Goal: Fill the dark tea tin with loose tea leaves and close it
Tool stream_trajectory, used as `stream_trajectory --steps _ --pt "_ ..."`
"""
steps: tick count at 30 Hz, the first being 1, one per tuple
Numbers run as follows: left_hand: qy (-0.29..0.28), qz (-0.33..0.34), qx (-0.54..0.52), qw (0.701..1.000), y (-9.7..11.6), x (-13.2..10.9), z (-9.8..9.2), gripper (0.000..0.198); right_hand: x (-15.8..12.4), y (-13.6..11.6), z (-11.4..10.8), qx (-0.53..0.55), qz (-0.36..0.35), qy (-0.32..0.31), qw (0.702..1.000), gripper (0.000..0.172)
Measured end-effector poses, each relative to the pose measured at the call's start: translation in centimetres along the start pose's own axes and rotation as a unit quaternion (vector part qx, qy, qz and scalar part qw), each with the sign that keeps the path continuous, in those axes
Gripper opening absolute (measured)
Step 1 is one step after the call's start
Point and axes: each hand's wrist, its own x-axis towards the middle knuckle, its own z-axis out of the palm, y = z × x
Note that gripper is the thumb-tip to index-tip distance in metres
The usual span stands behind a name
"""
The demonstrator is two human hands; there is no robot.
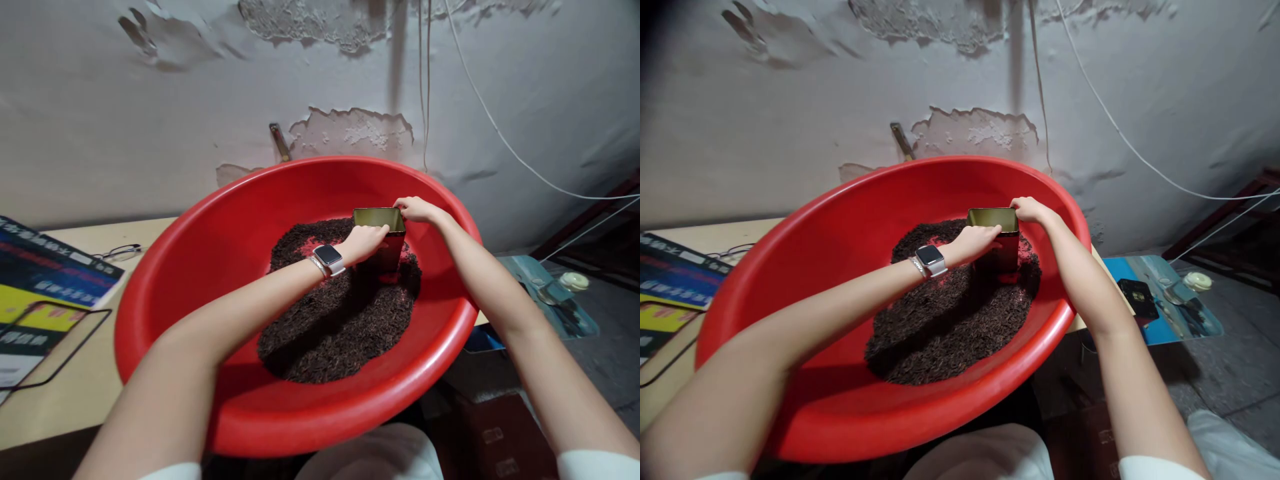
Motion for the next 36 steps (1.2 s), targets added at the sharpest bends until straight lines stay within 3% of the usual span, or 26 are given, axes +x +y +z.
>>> stream_trajectory --steps 7,11,13,16,18,20,22,25,28,31,36 --pt "-0.109 0.052 -0.159 0.98 -2.3 1.0 -2.0 0.032 0.0 0.0 0.0 0.044 0.011 0.007 0.999 0.023" --pt "-0.082 0.061 -0.21 0.972 -2.7 -0.3 -2.1 0.023 0.1 -0.4 0.2 0.107 -0.021 -0.022 0.994 0.005" --pt "-0.051 0.054 -0.229 0.971 -2.6 -1.2 -1.8 0.021 -1.0 -0.2 0.6 0.15 -0.042 -0.016 0.988 0.007" --pt "-0.03 0.026 -0.275 0.961 -2.4 -2.5 -1.3 0.022 -4.8 0.9 2.1 0.216 -0.083 0.042 0.972 0.017" --pt "-0.036 0.003 -0.328 0.944 -2.4 -2.8 -0.9 0.03 -7.6 2.0 3.3 0.314 -0.14 0.136 0.929 0.026" --pt "-0.034 -0.021 -0.377 0.925 -2.6 -2.7 -0.6 0.042 -9.2 2.5 4.1 0.368 -0.156 0.179 0.899 0.031" --pt "-0.026 -0.036 -0.405 0.913 -2.8 -2.3 -0.2 0.046 -8.7 2.2 3.9 0.354 -0.116 0.137 0.918 0.028" --pt "-0.037 -0.04 -0.432 0.9 -3.2 -1.3 0.2 0.038 -5.3 0.6 2.5 0.292 -0.049 0.031 0.955 0.022" --pt "-0.05 -0.049 -0.476 0.876 -3.5 -0.6 -0.2 0.031 -2.0 -0.8 1.4 0.261 -0.044 -0.024 0.964 0.033" --pt "-0.026 -0.067 -0.529 0.845 -3.5 -0.8 -1.6 0.033 -0.8 -1.0 1.1 0.228 -0.047 -0.08 0.969 0.034" --pt "0.062 -0.088 -0.611 0.784 -3.9 -3.0 -4.6 0.04 -0.3 -0.3 1.1 0.184 -0.064 -0.122 0.973 0.009"
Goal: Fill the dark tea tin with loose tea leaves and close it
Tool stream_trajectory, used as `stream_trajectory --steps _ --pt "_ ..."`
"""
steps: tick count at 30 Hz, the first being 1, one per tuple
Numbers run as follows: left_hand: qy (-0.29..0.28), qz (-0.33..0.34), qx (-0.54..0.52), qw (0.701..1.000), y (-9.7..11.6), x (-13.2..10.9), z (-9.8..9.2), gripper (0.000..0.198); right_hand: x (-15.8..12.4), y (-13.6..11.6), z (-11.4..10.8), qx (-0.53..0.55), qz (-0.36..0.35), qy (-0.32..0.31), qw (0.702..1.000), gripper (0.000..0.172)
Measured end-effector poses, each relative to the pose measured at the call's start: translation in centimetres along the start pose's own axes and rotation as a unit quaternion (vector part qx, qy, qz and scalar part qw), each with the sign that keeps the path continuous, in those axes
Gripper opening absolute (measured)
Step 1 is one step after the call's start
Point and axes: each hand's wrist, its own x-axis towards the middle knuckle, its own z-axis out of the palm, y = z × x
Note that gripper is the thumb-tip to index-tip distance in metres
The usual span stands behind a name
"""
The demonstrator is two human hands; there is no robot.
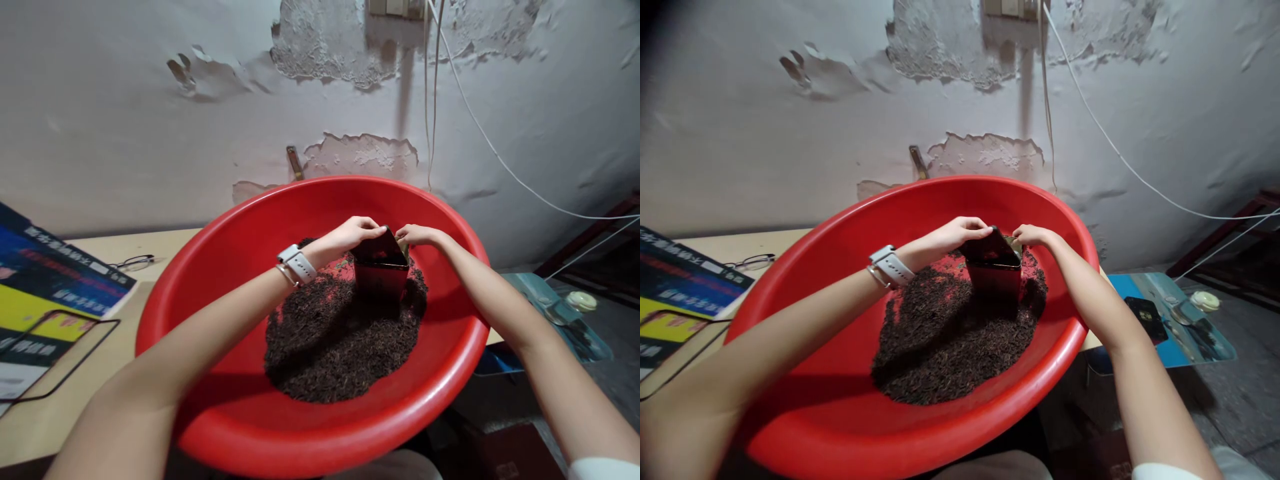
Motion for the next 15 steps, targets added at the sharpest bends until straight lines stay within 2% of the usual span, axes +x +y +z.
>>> stream_trajectory --steps 4,6,8,9,11,13,15 --pt "0.072 0.026 -0.027 0.997 0.9 -2.4 -1.7 0.039 0.3 -0.1 -0.5 -0.104 -0.017 0.031 0.994 0.012" --pt "0.117 0.087 0.002 0.989 1.0 -4.0 -2.5 0.034 0.0 -0.6 -0.7 -0.134 -0.034 0.064 0.988 0.017" --pt "0.159 0.171 0.098 0.967 0.9 -5.8 -3.2 0.024 -0.5 -1.6 -0.6 -0.107 -0.065 0.119 0.985 0.024" --pt "0.173 0.22 0.172 0.945 0.7 -6.7 -3.5 0.018 -0.9 -2.3 -0.4 -0.079 -0.087 0.154 0.981 0.029" --pt "0.183 0.313 0.34 0.868 -0.1 -8.3 -4.1 0.009 -1.6 -4.1 0.2 -0.002 -0.142 0.202 0.969 0.037" --pt "0.17 0.39 0.475 0.77 -1.1 -9.3 -4.6 0.013 -2.3 -5.8 1.2 0.096 -0.205 0.195 0.954 0.041" --pt "0.146 0.437 0.548 0.698 -2.1 -9.6 -5.1 0.019 -2.7 -7.1 2.3 0.183 -0.248 0.155 0.938 0.04"
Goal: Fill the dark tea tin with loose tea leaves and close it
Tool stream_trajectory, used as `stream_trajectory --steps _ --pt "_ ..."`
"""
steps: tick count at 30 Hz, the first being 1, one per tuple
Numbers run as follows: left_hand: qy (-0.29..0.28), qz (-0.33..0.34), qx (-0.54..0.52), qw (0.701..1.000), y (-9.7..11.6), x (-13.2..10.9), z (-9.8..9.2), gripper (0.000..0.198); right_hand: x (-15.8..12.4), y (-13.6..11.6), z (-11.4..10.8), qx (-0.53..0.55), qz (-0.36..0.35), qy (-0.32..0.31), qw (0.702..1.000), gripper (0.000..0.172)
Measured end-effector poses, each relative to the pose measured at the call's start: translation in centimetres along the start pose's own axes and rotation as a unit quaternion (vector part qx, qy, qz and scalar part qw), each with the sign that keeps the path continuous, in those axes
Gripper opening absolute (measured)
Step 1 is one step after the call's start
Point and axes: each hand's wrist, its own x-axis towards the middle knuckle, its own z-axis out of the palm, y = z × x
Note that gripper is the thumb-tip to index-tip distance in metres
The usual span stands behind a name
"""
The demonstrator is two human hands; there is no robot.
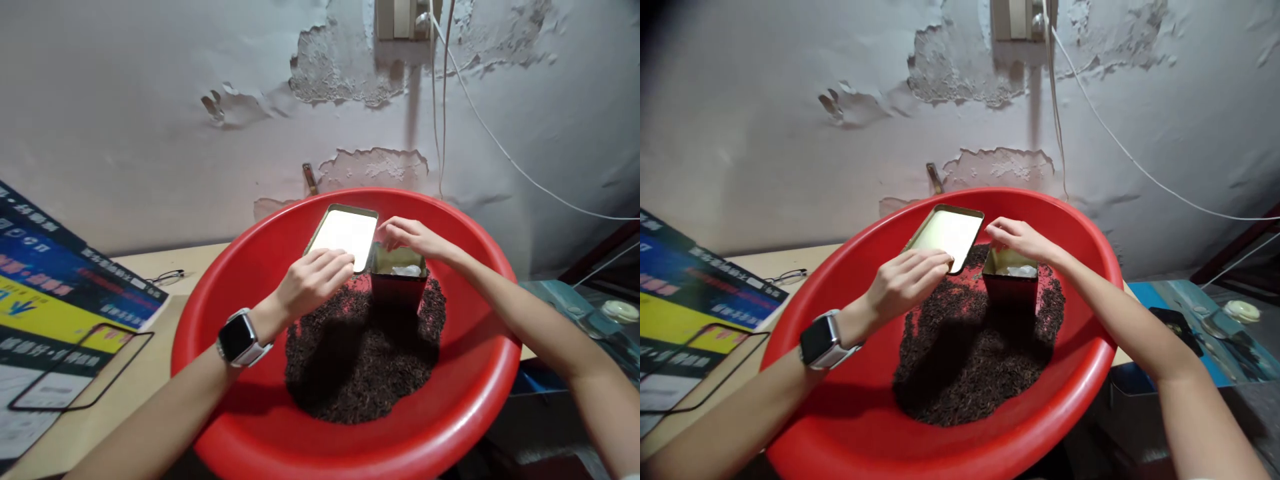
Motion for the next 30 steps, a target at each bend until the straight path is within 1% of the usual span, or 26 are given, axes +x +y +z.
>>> stream_trajectory --steps 2,6,11,13,16,18,20,22,24,25,27,29,30 --pt "-0.012 0.046 0.026 0.999 -0.5 -0.6 0.4 0.021 -0.2 -0.5 1.0 0.059 -0.002 -0.011 0.998 0.04" --pt "-0.048 0.079 0.037 0.995 -1.1 -0.7 0.9 0.02 -0.2 -0.5 1.6 0.145 0.024 -0.012 0.989 0.046" --pt "-0.076 0.113 0.025 0.99 -0.8 -0.7 1.5 0.02 0.0 -0.1 1.6 0.252 0.089 0.029 0.963 0.055" --pt "-0.075 0.131 0.012 0.988 -0.6 -0.8 1.8 0.02 0.0 0.0 1.6 0.265 0.101 0.037 0.958 0.055" --pt "-0.054 0.156 0.002 0.986 -0.3 -0.8 2.1 0.019 -0.1 0.1 1.4 0.228 0.089 0.045 0.969 0.051" --pt "-0.05 0.145 -0.004 0.988 -0.1 -0.8 2.2 0.021 -0.1 0.1 1.0 0.192 0.079 0.083 0.975 0.048" --pt "-0.059 0.11 -0.009 0.992 0.1 -0.7 2.4 0.031 0.0 0.1 0.2 0.171 0.083 0.16 0.969 0.044" --pt "-0.073 0.07 -0.011 0.995 0.4 -0.8 3.0 0.043 0.2 0.2 -1.1 0.163 0.098 0.263 0.946 0.038" --pt "-0.093 0.031 -0.02 0.995 0.8 -1.0 3.9 0.047 0.4 0.5 -2.4 0.165 0.121 0.361 0.91 0.028" --pt "-0.112 0.014 -0.033 0.993 1.0 -1.3 4.6 0.049 0.5 0.7 -3.1 0.167 0.138 0.397 0.892 0.022" --pt "-0.165 -0.012 -0.073 0.984 1.4 -1.8 5.8 0.054 0.6 1.3 -4.3 0.161 0.181 0.437 0.866 0.011" --pt "-0.208 -0.023 -0.118 0.971 1.6 -2.3 6.8 0.059 0.6 1.9 -5.2 0.115 0.217 0.445 0.861 0.002" --pt "-0.214 -0.027 -0.136 0.967 1.6 -2.5 7.1 0.059 0.5 2.2 -5.6 0.07 0.228 0.439 0.866 0.001"
